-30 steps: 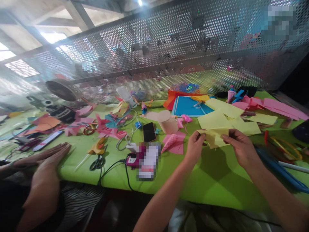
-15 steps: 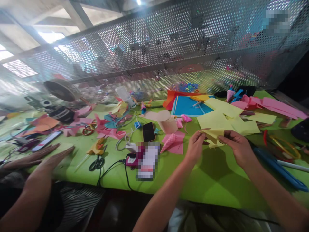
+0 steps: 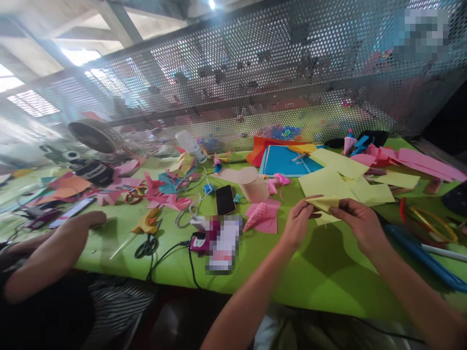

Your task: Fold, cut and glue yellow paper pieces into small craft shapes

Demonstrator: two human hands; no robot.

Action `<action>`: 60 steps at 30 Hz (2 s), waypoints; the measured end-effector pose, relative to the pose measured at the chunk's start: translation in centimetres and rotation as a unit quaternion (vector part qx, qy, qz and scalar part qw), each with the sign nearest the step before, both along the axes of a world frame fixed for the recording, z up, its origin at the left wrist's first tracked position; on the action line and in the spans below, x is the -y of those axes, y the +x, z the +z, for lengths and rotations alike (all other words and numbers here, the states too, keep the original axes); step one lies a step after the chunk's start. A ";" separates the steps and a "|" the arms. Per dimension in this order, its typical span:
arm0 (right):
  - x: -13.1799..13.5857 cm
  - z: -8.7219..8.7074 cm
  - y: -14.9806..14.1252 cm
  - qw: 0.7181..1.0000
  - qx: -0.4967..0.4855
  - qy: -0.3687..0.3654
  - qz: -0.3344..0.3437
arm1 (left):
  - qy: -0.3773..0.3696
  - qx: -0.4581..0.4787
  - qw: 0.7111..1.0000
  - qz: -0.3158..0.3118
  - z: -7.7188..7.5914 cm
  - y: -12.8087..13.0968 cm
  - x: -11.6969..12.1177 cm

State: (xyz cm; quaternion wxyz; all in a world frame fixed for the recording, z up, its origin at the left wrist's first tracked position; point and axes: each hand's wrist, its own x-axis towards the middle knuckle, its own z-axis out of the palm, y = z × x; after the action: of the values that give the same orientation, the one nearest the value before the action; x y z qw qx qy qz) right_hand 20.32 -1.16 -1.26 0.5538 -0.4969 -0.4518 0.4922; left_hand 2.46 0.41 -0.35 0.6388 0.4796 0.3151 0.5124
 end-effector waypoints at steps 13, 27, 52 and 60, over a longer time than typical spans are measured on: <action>-0.1 -0.3 0.1 1.000 0.015 0.004 -0.002 | 0.008 0.007 1.000 -0.008 -0.1 0.1 0.1; -0.1 0.0 -0.1 1.000 0.015 0.005 -0.012 | -0.001 0.020 1.000 -0.004 -0.2 0.2 0.2; 0.4 0.7 0.2 0.992 0.100 0.072 -0.037 | 0.014 -0.015 1.000 0.020 -0.1 0.5 0.0; 0.4 0.4 0.2 0.993 0.081 0.061 -0.055 | 0.001 -0.045 0.999 -0.025 -0.5 0.6 0.0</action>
State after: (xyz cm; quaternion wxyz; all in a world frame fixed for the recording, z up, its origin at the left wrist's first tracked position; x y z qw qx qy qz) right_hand 20.53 -1.59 -0.82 0.5712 -0.5242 -0.4964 0.3906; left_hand 3.03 0.44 -0.86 0.6364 0.5101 0.3309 0.4747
